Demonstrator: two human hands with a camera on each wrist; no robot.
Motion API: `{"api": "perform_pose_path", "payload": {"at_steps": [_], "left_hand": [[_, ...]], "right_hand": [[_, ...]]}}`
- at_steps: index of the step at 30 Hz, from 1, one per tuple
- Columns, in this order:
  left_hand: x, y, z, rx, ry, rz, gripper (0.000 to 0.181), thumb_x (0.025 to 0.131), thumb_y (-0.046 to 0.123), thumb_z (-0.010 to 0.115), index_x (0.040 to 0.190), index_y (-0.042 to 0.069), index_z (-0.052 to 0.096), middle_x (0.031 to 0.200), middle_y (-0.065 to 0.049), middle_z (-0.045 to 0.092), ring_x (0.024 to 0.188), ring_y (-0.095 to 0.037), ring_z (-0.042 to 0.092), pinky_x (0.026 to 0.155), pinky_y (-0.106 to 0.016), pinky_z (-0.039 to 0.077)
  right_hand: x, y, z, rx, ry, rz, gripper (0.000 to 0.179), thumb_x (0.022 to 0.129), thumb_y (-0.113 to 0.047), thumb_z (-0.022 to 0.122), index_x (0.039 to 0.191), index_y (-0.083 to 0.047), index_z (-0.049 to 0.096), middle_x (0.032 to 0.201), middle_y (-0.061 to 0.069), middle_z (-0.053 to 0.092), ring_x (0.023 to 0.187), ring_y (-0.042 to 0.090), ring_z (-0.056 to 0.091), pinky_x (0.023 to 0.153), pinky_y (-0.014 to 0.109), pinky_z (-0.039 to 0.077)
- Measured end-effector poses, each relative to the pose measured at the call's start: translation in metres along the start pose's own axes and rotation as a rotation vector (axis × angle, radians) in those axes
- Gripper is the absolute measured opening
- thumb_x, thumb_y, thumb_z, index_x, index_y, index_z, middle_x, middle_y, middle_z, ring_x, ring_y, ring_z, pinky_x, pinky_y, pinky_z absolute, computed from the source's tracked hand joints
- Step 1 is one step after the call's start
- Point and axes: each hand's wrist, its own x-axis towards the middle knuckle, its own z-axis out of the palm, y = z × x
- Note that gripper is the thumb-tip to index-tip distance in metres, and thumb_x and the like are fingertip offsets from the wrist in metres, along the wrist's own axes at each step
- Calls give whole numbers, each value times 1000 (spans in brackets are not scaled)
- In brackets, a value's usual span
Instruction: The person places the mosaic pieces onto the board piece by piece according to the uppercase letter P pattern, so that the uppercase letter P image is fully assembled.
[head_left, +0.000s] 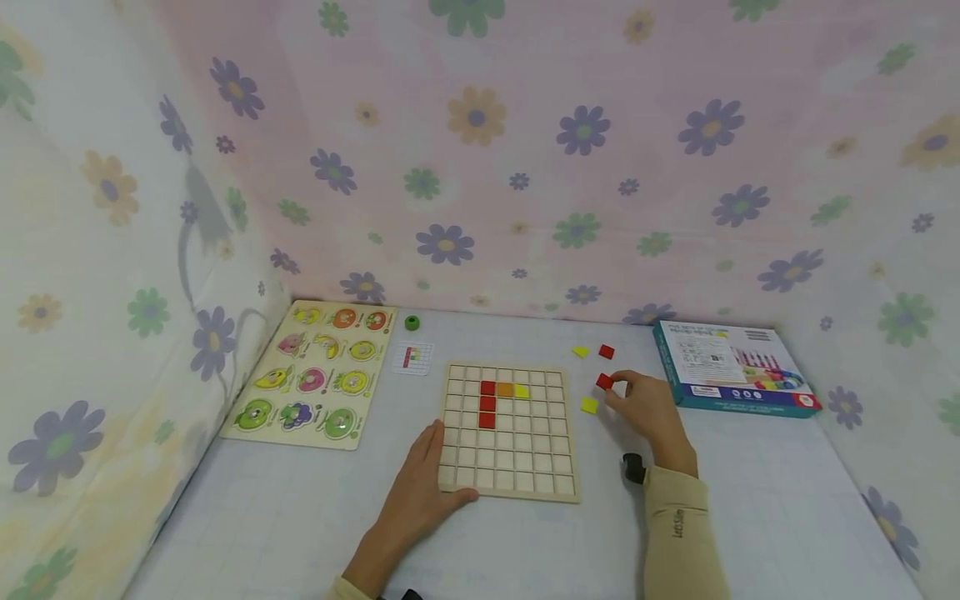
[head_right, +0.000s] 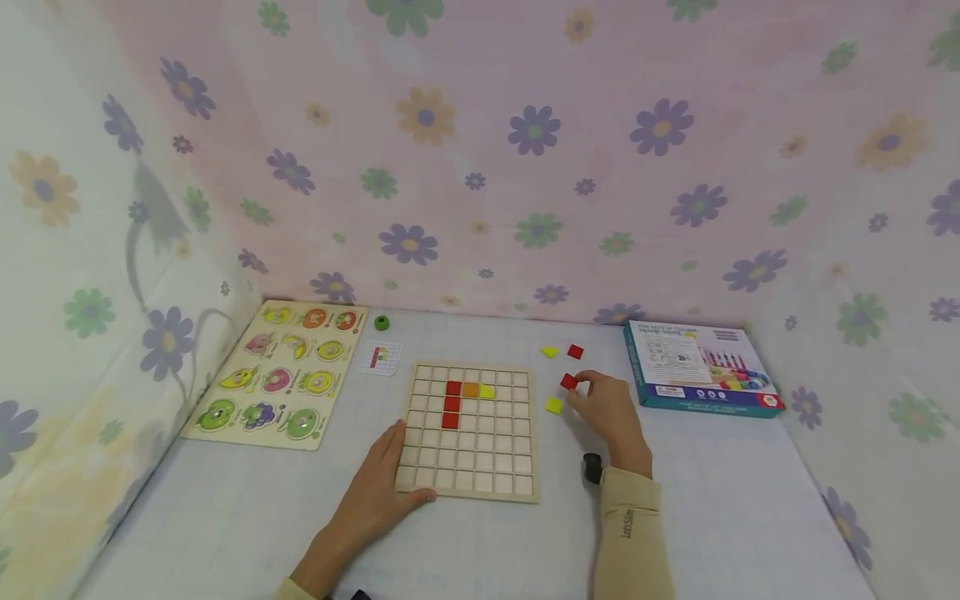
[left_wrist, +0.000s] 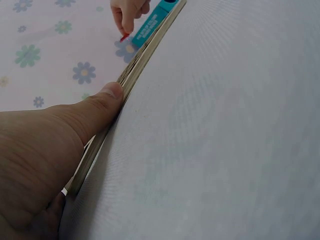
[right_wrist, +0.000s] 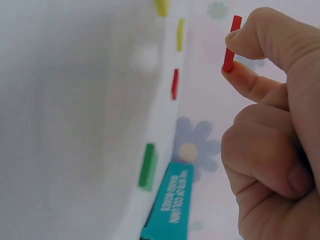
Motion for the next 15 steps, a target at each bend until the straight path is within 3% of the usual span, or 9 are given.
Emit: {"api": "perform_pose_path", "payload": {"at_steps": [15], "left_hand": [[-1,0,-2,24,11,18,123,74,55,86,163,5,18,168,-17,25,155,-34,28,122,-48,36]], "right_hand": [[-21,-45,9,22,47,-180,34,93,-24,65,123,-9,68,66,4,47,56,18,44,49,27,35]]}}
